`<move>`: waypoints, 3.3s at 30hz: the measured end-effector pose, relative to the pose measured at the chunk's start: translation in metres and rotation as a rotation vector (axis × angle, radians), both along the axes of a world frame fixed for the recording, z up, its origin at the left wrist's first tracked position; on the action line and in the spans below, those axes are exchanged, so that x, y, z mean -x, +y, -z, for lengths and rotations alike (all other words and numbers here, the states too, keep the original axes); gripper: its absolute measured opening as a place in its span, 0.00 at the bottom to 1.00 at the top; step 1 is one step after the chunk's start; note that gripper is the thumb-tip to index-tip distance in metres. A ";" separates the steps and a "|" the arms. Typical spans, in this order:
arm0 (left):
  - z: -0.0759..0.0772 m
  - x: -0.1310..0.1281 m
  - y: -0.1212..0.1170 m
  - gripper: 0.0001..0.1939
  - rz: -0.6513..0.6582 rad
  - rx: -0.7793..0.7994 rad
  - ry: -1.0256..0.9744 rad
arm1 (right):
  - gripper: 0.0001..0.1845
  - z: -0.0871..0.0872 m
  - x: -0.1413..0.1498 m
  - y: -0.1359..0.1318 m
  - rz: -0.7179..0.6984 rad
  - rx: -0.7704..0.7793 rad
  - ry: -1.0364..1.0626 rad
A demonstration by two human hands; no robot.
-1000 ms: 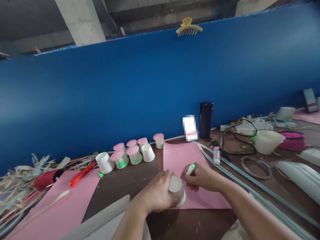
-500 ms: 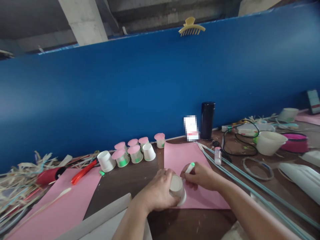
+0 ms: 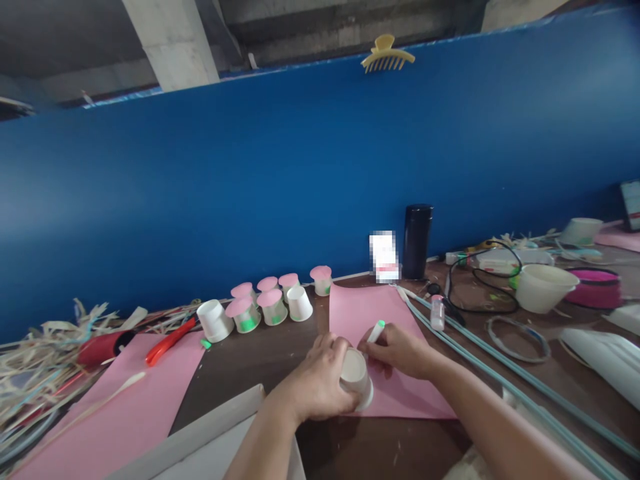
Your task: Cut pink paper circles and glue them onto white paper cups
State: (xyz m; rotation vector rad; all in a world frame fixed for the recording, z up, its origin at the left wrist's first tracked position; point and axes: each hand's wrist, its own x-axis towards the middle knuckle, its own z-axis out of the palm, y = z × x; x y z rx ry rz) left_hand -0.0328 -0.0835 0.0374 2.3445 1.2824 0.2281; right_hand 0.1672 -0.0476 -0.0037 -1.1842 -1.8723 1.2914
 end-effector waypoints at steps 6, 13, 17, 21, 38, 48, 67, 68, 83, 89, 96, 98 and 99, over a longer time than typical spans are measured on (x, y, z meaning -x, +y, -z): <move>0.001 0.000 0.000 0.23 0.006 0.002 -0.014 | 0.19 0.001 0.002 0.002 0.000 -0.013 0.004; 0.001 0.001 0.000 0.22 0.007 0.000 -0.012 | 0.21 0.001 0.005 0.002 0.009 -0.004 -0.005; 0.001 0.001 0.000 0.23 0.007 0.009 -0.004 | 0.21 0.002 0.006 0.003 0.008 0.001 -0.003; 0.001 0.000 0.000 0.24 -0.002 0.008 0.002 | 0.21 0.002 0.008 0.004 0.006 0.013 0.007; -0.003 0.000 -0.001 0.27 -0.011 0.036 0.014 | 0.22 0.003 0.012 0.009 0.031 0.081 0.034; -0.002 -0.001 0.000 0.27 -0.002 0.019 0.026 | 0.24 0.002 0.016 0.009 0.068 0.128 0.020; -0.002 -0.001 -0.001 0.27 -0.028 0.017 0.067 | 0.20 0.001 0.020 0.009 0.119 0.093 -0.001; -0.002 0.000 -0.001 0.27 -0.029 0.017 0.067 | 0.20 0.001 0.020 0.009 0.118 0.090 0.005; -0.001 0.000 -0.002 0.25 -0.021 -0.004 0.046 | 0.11 0.008 0.025 0.011 0.065 -0.063 0.083; -0.001 0.001 -0.001 0.23 -0.014 -0.006 0.038 | 0.12 0.015 0.025 0.015 0.073 -0.082 0.038; -0.003 0.000 -0.002 0.22 -0.020 -0.006 0.028 | 0.18 0.021 0.026 0.018 0.125 -0.051 -0.055; -0.004 0.000 -0.002 0.22 -0.024 -0.005 0.028 | 0.19 0.021 0.027 0.019 0.137 -0.038 -0.072; -0.004 -0.001 -0.003 0.22 -0.023 -0.006 0.029 | 0.20 0.021 0.027 0.019 0.141 -0.030 -0.079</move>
